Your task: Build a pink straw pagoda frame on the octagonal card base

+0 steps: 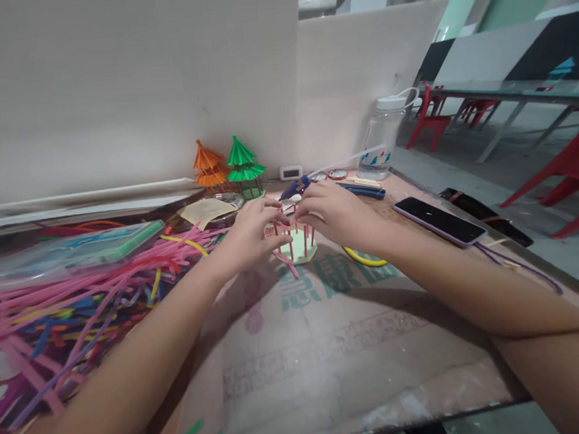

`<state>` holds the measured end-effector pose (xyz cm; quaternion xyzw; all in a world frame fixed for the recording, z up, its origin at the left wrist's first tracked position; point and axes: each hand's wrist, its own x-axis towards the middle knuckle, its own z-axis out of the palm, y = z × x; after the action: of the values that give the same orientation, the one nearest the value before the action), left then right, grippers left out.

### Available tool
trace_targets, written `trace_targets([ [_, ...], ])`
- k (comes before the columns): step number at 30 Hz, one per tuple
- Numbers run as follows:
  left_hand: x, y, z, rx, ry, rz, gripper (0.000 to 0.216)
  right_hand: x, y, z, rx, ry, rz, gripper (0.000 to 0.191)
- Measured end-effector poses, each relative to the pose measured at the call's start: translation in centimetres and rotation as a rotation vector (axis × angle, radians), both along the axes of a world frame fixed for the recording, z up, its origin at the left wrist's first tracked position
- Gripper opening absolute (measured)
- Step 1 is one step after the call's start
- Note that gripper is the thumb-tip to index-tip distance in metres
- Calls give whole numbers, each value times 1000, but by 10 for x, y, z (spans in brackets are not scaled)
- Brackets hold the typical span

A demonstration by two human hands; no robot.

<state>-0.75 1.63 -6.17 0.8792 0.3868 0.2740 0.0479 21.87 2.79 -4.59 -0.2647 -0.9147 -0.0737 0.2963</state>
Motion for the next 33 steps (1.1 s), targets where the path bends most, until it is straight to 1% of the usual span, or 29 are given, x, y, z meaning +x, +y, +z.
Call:
trace_targets([
  [5, 3, 4, -9, 5, -55, -36, 15, -4, -2, -5, 17, -24, -20, 12],
  [9, 4, 6, -12, 11, -56, -62, 10, -6, -4, -5, 33, -43, -39, 15],
  [15, 4, 8, -13, 7, -50, -64, 11, -7, -8, -3, 63, -61, -48, 20],
  [27, 5, 7, -13, -2, -42, -59, 11, -12, -7, -11, 107, -58, -66, 19],
  [33, 5, 5, -10, -6, -40, -66, 11, -11, -5, -12, 100, -73, -66, 24],
])
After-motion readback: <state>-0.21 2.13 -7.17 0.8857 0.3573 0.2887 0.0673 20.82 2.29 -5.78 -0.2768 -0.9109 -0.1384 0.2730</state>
